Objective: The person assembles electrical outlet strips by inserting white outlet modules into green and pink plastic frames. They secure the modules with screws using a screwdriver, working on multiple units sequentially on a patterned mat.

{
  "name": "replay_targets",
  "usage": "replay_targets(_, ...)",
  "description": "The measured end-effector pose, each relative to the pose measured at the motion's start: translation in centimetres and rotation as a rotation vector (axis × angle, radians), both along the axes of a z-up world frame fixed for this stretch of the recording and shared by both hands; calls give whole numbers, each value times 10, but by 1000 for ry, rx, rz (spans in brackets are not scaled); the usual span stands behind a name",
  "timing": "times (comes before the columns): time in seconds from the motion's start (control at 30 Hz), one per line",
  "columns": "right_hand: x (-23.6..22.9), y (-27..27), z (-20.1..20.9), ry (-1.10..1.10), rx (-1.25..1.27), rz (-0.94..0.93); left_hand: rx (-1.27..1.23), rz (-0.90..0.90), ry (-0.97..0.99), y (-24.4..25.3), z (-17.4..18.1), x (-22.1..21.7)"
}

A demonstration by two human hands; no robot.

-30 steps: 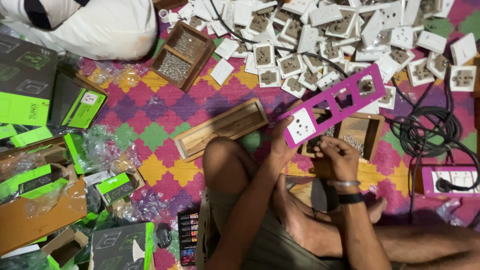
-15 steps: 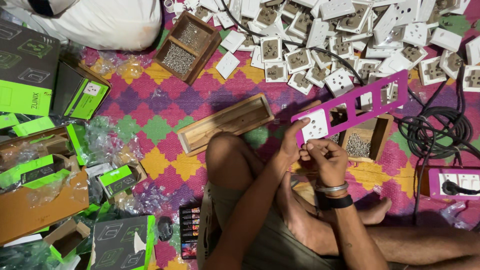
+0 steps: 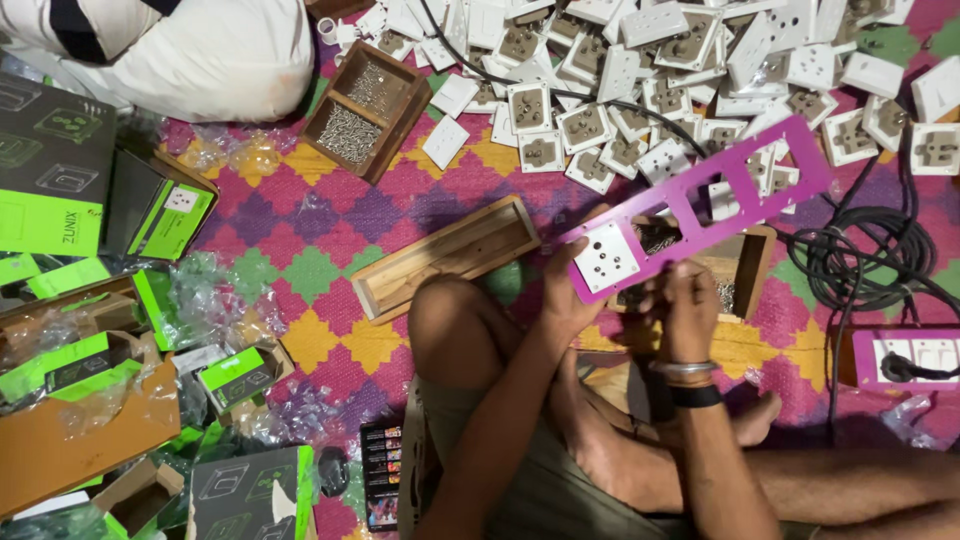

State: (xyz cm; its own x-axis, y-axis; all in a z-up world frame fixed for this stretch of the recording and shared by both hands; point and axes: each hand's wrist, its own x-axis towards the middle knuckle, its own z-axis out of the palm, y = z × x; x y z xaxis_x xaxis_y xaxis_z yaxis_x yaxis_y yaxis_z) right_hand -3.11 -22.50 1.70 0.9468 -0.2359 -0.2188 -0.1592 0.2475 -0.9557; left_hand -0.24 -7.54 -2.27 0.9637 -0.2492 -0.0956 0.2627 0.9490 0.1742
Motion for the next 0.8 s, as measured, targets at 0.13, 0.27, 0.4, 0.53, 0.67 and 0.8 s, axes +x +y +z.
replay_targets(0.13, 9, -35, 2, 11, 35, -24, 409, 14, 29, -6, 20, 1)
replay_targets(0.27, 17, -56, 1, -147, 123, -49, 1514, 380, -434, 0, 60, -4)
replay_targets(0.4, 20, -68, 4, -70, 26, -93, 1996, 382, -1198, 10, 83, -10)
replay_targets(0.53, 21, -72, 14, -22, 34, -78, 2088, 56, -1293, 8, 79, -8)
replay_targets(0.67, 32, -74, 27, 20, 8, -45, 2068, -15, -1223, 5, 71, -4)
replay_targets(0.8, 46, -70, 39, 42, -139, -55, 1814, 18, -1138, 1, 67, -13)
